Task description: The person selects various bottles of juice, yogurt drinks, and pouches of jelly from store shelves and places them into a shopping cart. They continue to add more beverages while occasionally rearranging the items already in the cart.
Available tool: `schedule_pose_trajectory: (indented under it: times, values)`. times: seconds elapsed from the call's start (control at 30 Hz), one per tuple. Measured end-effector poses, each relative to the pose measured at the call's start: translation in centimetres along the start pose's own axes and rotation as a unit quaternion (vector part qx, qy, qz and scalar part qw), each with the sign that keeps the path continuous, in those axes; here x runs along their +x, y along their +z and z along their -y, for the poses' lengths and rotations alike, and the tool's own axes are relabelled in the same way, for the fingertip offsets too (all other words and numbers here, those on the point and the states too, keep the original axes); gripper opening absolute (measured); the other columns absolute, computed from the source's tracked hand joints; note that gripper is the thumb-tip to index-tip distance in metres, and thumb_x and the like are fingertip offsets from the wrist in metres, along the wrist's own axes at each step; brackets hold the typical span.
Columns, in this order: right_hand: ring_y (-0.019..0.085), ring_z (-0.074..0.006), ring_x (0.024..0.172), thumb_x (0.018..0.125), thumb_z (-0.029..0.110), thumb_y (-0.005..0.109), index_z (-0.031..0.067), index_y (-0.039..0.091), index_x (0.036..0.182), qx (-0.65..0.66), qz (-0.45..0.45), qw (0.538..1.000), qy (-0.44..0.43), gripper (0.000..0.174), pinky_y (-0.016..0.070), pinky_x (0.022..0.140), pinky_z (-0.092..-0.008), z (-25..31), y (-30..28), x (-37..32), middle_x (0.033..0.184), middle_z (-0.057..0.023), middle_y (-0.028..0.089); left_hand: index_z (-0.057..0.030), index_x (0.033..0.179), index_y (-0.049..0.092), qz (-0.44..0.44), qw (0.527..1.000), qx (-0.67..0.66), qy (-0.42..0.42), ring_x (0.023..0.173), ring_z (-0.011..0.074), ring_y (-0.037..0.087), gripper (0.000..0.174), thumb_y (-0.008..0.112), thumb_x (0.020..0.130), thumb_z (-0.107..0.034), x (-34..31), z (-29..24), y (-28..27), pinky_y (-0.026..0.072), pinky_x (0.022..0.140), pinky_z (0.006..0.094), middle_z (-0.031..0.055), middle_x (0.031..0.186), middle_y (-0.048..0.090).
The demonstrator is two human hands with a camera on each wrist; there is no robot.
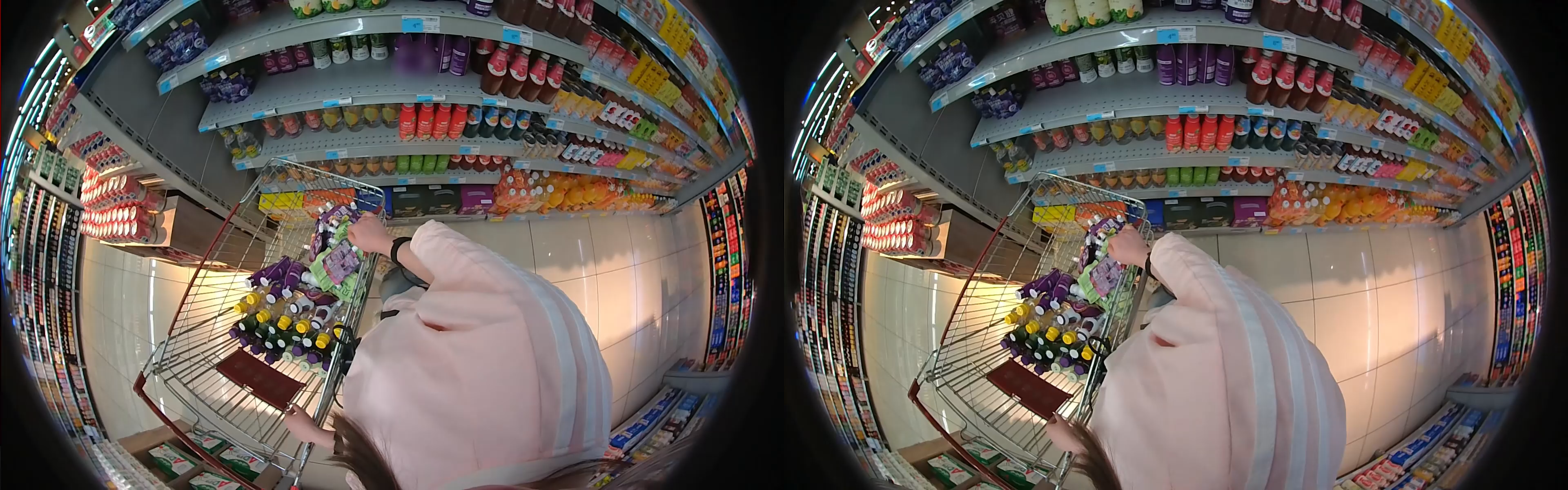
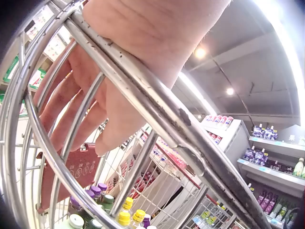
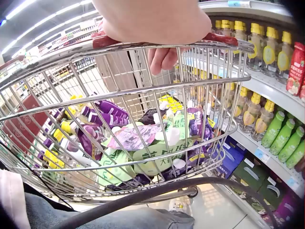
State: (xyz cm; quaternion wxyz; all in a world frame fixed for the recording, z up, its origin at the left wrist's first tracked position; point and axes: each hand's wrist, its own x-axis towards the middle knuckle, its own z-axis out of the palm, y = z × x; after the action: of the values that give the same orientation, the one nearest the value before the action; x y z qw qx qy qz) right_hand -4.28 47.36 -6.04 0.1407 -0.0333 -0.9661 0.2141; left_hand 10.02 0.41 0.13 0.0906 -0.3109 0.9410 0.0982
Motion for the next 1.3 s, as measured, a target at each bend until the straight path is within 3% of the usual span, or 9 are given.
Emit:
schedule_pose_trajectory:
  times: [0.67, 1.3]
  values:
    - [0.057, -0.0278, 0.067, 0.079, 0.021, 0.044, 0.0063, 0.057, 0.059, -0.014, 0.039, 0.999, 0.013, 0.028, 0.0368, 0.077, -0.039, 0.2, -0.4, 0.2, 0.06, -0.0118, 0.058, -0.0077, 0.092, 0.066, -0.006, 1.0, 0.009, -0.024, 0.079, 0.0321, 0.061, 0.035, 0.053, 0.08, -0.038, -0.1, -0.3, -0.2, 0.0475, 0.069, 0.0434, 0.0137, 0.089, 0.064]
    - [0.058, -0.0279, 0.066, 0.08, 0.023, 0.044, 0.0059, 0.058, 0.062, -0.026, 0.039, 0.999, 0.009, 0.029, 0.0368, 0.076, -0.0387, 0.0, 0.0, 0.2, 0.06, -0.0115, 0.058, -0.0075, 0.092, 0.066, 0.006, 1.0, 0.005, -0.013, 0.082, 0.0324, 0.06, 0.039, 0.051, 0.079, -0.041, 0.1, 0.3, 0.2, 0.0475, 0.07, 0.0423, 0.0128, 0.091, 0.064]
